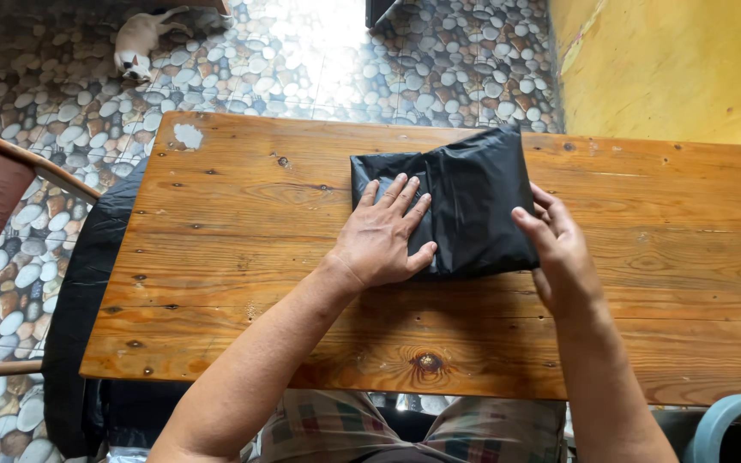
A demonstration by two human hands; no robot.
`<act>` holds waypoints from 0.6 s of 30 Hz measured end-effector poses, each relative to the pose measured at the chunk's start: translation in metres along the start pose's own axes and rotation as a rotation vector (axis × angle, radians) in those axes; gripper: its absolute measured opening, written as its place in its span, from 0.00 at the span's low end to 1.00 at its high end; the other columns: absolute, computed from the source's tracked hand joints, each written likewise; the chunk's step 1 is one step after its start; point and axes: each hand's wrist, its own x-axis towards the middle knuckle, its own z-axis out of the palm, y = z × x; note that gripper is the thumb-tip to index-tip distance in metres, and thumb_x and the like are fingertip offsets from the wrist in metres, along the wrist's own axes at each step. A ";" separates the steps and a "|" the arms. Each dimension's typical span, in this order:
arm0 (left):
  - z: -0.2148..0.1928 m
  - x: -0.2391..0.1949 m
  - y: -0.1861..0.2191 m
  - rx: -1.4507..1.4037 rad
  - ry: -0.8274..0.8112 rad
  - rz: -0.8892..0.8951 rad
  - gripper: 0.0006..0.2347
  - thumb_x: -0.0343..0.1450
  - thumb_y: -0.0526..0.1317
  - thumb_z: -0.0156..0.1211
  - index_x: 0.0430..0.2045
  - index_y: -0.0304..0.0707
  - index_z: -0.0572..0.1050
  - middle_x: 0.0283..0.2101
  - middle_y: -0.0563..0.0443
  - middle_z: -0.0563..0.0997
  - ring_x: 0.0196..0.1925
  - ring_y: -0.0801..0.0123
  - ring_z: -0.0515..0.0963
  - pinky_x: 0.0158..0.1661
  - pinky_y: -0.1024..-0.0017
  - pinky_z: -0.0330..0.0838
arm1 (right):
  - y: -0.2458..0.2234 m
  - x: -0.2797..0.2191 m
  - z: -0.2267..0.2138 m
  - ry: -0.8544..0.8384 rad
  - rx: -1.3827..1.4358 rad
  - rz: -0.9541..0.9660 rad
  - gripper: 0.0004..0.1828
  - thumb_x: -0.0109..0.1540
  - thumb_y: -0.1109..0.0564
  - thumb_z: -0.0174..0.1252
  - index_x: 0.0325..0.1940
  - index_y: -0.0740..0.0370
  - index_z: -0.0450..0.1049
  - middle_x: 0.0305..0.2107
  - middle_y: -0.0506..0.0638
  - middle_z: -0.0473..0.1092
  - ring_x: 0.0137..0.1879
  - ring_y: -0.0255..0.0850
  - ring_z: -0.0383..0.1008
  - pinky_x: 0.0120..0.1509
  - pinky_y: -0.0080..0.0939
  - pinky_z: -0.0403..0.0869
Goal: The person folds a black plastic bag on a wooden table, places it into a small black pouch, and secures the pouch with a blue strap. They then use a feather duster to clean the surface of a larger black bag before folding it.
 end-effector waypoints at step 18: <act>0.006 0.004 -0.059 -1.289 0.132 0.077 0.22 0.72 0.38 0.43 0.61 0.30 0.71 0.66 0.25 0.70 0.73 0.41 0.62 0.73 0.44 0.47 | 0.025 -0.038 0.086 -0.219 -0.913 -0.791 0.45 0.54 0.59 0.67 0.76 0.61 0.60 0.69 0.61 0.61 0.74 0.63 0.60 0.77 0.60 0.60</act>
